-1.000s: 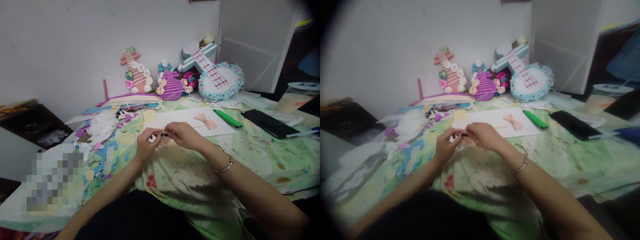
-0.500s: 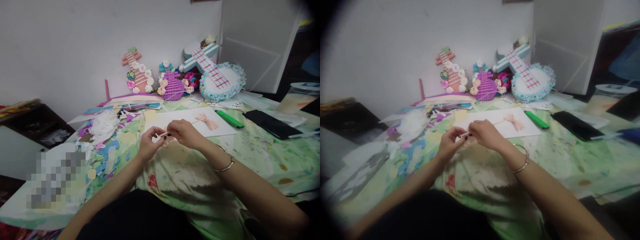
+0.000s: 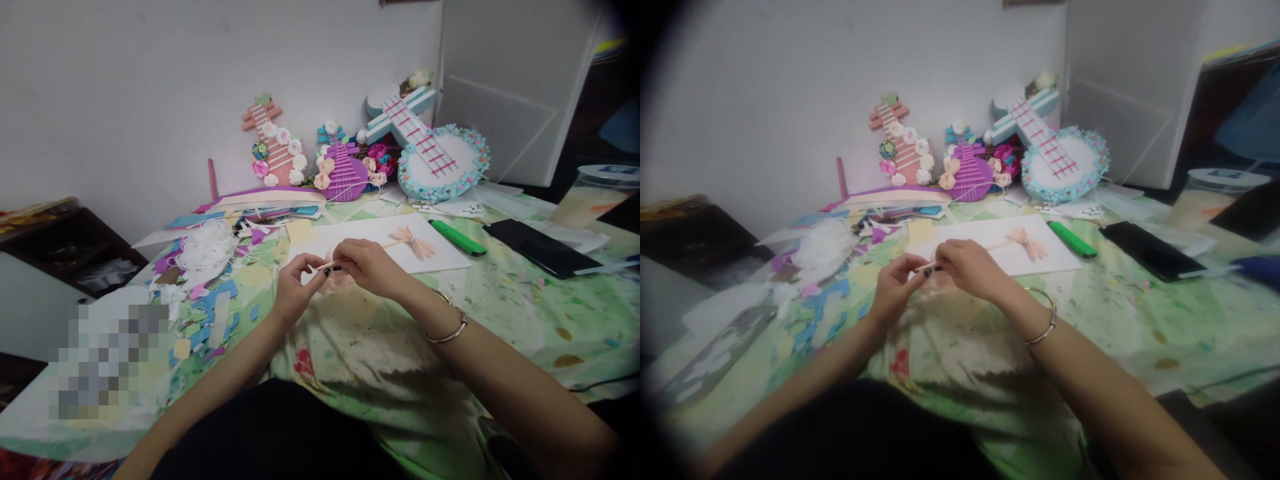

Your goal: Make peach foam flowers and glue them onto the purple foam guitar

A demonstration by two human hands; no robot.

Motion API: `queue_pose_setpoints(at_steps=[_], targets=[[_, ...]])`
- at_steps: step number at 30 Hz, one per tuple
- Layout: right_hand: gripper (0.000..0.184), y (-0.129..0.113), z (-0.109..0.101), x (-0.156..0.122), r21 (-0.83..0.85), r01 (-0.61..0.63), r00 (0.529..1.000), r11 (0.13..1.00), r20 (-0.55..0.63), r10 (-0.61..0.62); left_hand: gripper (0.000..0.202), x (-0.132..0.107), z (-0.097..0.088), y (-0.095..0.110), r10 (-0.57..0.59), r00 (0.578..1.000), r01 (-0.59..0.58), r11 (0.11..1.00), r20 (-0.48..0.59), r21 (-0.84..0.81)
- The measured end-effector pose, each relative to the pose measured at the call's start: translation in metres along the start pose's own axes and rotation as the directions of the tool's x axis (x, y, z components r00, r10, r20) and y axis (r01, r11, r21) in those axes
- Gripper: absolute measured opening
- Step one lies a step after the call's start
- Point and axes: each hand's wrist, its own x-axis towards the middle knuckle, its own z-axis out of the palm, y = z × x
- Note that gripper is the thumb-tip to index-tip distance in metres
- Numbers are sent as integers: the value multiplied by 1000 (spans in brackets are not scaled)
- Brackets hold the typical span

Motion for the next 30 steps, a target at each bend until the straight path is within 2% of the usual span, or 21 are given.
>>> queue_pose_setpoints(at_steps=[2,6,8,11,16,21,26,30], targets=[[13,-2,-1,0,48,-3,1000,999,-8,3,17,0,0,1,-25,999,28,991,27,-130],[12,-4,-1,0,111,14,999,994,-34,-10,21,0,2,2,-89,988,130,915,123,-381],[10,-5,-1,0,120,6,999,993,-41,-1,27,-1,3,2,-135,976,195,891,170,-410],[11,-6,-1,0,122,-21,999,992,-46,27,34,-2,4,2,-177,967,241,863,182,-444],[9,-11,0,1,131,-69,995,989,-57,78,27,-2,3,7,-233,954,299,797,190,-525],[12,-13,3,1,173,-67,992,983,-96,84,18,-1,1,11,-242,962,271,782,127,-561],[10,-9,4,0,181,-29,983,983,-172,61,18,-1,1,10,-280,936,353,717,215,-601],[10,-9,2,0,177,-29,981,984,-185,62,15,-1,1,8,-282,943,330,715,178,-616]])
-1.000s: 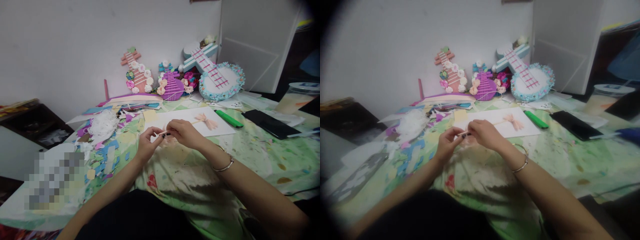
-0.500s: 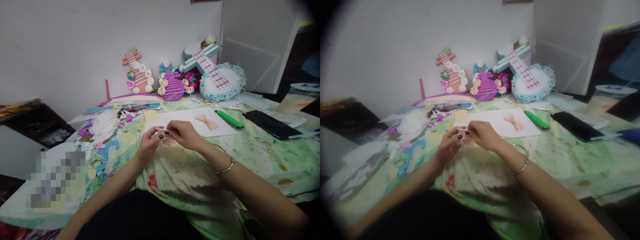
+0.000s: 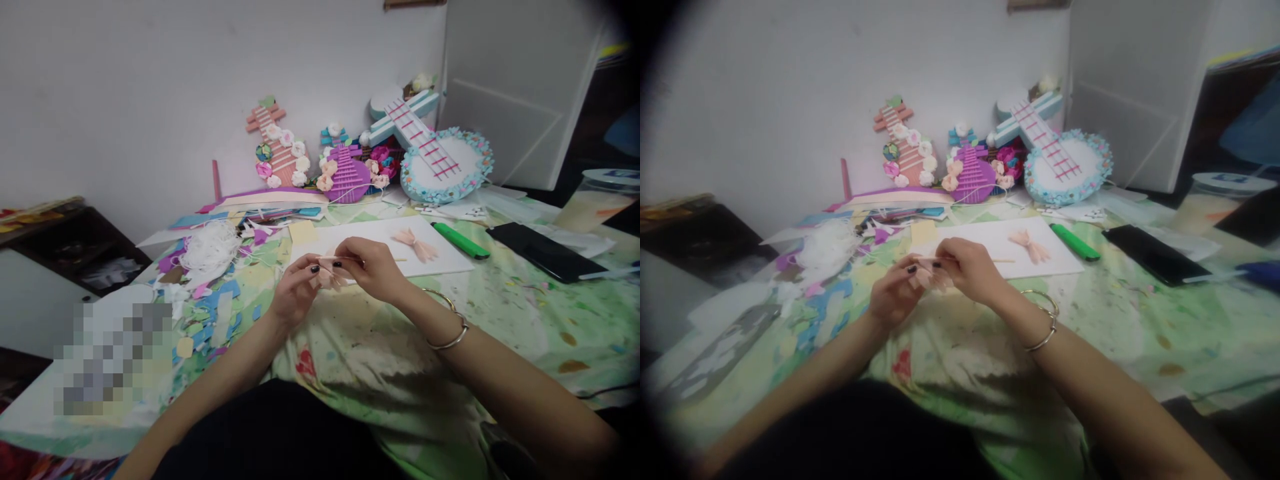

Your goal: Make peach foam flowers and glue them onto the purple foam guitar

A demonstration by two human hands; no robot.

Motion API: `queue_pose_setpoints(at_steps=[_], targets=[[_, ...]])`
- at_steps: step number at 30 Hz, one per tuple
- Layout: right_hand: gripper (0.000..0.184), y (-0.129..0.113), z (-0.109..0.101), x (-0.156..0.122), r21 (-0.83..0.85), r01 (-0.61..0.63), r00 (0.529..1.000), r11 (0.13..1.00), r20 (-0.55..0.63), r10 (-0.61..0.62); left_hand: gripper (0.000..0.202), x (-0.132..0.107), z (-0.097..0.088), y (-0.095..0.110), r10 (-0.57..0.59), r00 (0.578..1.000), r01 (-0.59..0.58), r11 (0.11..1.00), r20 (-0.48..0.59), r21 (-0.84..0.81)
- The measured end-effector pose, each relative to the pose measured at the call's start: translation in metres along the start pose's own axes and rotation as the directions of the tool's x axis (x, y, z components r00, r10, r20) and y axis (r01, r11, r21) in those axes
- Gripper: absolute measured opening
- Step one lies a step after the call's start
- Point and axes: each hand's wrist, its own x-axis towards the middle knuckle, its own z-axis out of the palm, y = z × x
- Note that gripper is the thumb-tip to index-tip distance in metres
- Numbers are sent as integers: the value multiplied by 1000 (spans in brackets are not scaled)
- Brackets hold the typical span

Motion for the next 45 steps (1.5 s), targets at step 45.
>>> queue_pose_setpoints(at_steps=[45], targets=[[13,-8,15,-4,179,-193,981,965,54,186,20,-2,4,3,-39,999,41,995,21,-92]])
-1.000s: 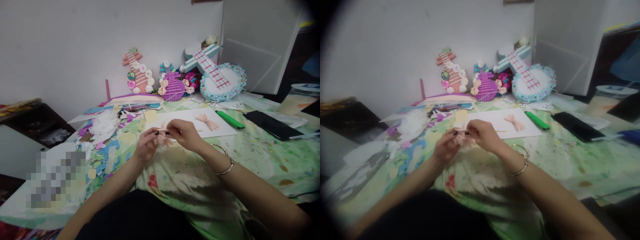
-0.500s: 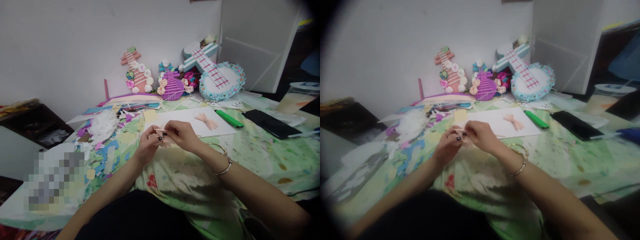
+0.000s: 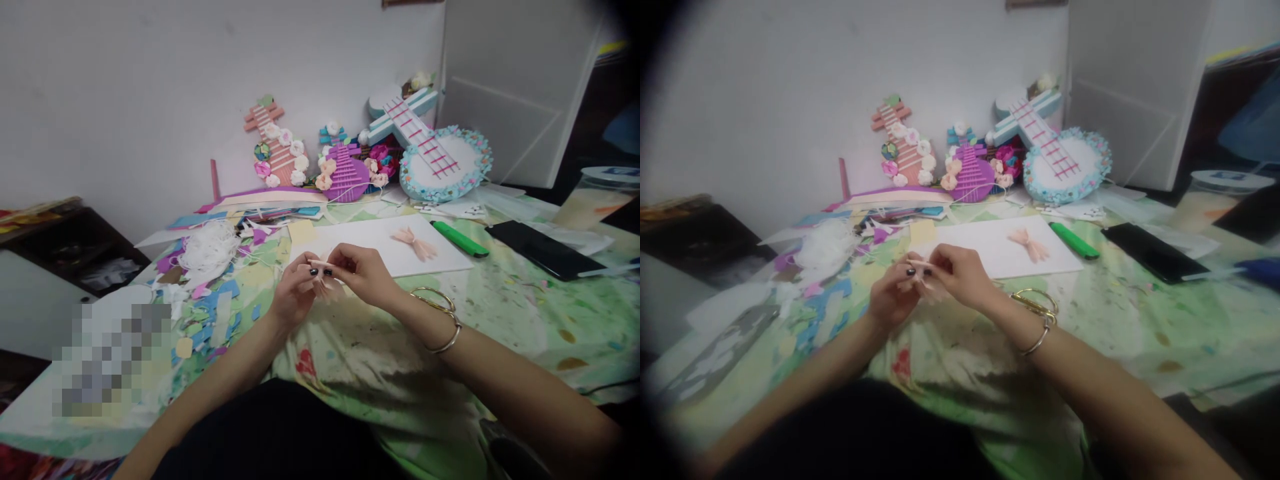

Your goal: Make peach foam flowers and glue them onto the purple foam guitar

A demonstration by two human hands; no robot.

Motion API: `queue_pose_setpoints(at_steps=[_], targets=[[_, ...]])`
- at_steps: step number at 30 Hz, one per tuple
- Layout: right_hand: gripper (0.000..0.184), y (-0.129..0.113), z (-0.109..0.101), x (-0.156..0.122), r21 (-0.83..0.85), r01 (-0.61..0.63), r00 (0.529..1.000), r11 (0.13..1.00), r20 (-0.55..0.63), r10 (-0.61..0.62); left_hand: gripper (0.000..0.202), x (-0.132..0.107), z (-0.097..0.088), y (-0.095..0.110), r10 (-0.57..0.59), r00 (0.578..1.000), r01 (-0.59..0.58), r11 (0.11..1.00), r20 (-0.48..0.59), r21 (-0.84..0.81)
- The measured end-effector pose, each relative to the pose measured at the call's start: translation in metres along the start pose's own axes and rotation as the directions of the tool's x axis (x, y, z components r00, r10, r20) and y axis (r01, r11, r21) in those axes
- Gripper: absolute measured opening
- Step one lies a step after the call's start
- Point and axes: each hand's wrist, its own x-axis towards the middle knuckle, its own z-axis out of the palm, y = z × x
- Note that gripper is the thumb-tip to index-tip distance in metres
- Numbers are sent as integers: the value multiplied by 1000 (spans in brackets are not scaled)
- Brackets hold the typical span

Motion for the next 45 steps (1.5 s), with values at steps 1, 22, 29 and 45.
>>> queue_pose_setpoints(at_steps=[1,22,29,45], targets=[[14,0,0,0,8,-8,1000,1000,-2,8,21,0,0,0,0,1000,0,1000,-6,4],[10,2,4,0,-154,30,999,988,-33,-36,25,4,3,-7,86,987,-64,985,-135,160],[9,4,-4,3,-78,51,998,996,45,-48,24,7,-1,-9,100,985,-77,984,-143,163],[22,8,-3,4,9,112,993,994,23,-113,22,6,1,-7,75,986,-65,995,-149,70]])
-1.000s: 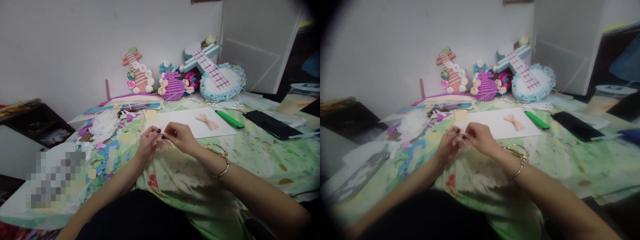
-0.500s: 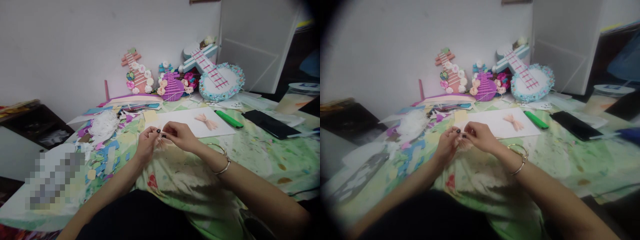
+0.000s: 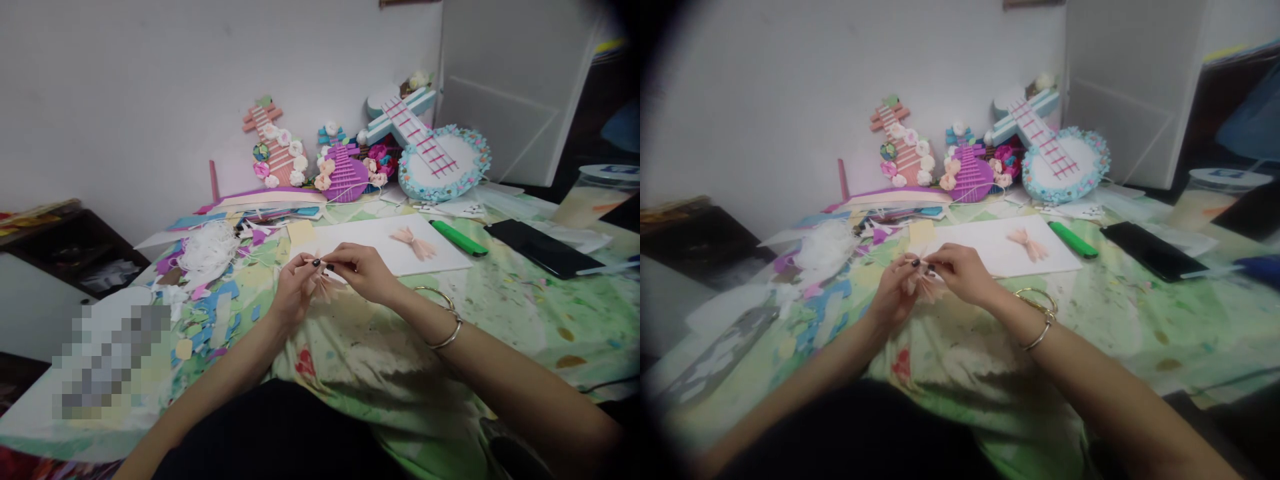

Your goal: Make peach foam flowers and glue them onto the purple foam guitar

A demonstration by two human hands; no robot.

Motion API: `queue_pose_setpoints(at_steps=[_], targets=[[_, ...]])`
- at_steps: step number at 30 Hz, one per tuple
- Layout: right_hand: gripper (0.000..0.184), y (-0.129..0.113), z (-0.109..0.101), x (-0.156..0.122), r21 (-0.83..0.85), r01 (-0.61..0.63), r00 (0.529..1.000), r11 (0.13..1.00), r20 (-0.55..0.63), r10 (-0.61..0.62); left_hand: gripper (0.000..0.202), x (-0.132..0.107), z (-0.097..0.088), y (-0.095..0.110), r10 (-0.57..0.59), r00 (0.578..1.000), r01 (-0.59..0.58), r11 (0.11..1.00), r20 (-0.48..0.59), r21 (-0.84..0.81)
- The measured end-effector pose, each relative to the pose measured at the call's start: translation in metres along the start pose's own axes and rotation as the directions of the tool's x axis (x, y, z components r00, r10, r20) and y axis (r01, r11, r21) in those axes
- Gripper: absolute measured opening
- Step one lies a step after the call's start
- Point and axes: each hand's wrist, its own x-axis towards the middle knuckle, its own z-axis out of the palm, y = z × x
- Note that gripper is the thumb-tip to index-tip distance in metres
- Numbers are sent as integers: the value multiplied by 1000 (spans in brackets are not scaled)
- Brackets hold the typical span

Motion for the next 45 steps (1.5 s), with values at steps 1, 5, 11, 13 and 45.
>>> queue_pose_setpoints(at_steps=[1,5,11,13,45], targets=[[22,-1,0,0,-6,-9,1000,1000,0,9,21,0,0,0,10,1000,-10,1000,6,3],[23,-3,0,0,-2,-51,999,999,9,51,19,1,-2,-1,36,999,-36,999,32,13],[23,0,0,0,42,-66,998,997,10,66,20,-1,-2,1,15,998,-16,1000,58,24],[21,0,0,0,67,-70,998,995,5,70,20,-2,-2,3,8,998,-9,999,57,31],[7,0,1,-1,117,-133,991,984,-4,135,16,1,1,5,-133,985,102,961,-106,-257]])
